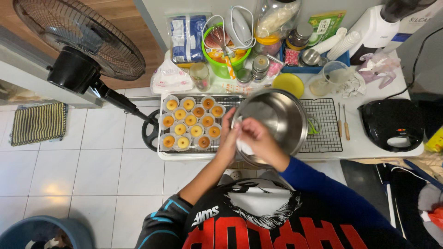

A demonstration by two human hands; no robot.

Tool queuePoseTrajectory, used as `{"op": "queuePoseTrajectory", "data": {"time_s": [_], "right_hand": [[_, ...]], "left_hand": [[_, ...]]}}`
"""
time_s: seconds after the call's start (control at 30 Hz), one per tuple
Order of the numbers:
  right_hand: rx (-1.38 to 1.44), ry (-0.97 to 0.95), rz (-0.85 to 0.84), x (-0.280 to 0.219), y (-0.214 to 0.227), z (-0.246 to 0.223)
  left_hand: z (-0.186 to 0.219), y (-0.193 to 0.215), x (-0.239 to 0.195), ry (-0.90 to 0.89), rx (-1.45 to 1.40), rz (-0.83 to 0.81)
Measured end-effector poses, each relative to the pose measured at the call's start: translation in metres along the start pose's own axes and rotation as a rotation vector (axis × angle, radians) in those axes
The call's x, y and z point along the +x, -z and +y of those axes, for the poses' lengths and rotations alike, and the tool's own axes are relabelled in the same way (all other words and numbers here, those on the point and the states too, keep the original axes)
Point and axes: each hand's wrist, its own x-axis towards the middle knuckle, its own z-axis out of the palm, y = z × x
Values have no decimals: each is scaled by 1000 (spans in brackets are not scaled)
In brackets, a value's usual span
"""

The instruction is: The person uses skewers to remove small round cakes from a waffle maker and places them on a wire rack. They then wipe a metal bowl with a tissue and place it on the counter. The person returns to the waffle maker to remove more cakes.

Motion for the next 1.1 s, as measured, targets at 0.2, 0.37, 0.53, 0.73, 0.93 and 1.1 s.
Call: {"op": "queuePoseTrajectory", "data": {"time_s": [0.2, 0.37, 0.53, 0.73, 0.93, 1.1], "right_hand": [[-776, 145, -353, -24, 1, -64], [-1538, 107, -219, -19, 43, -58], [-1291, -197, -403, -16, 37, -18], [-53, 8, 28, 2, 21, 20], [-826, 472, 434, 0, 46, -53], [-1375, 464, 437, -25, 78, -99]], "left_hand": [[30, 26, 8, -82, 106, 58], [26, 19, -3, -80, 156, 10], [17, 5, -15, 3, 94, -33], [8, -11, -9, 263, -102, -40], [3, -34, -6, 409, -60, -118], [-3, -45, -4, 469, -78, -185]]}}
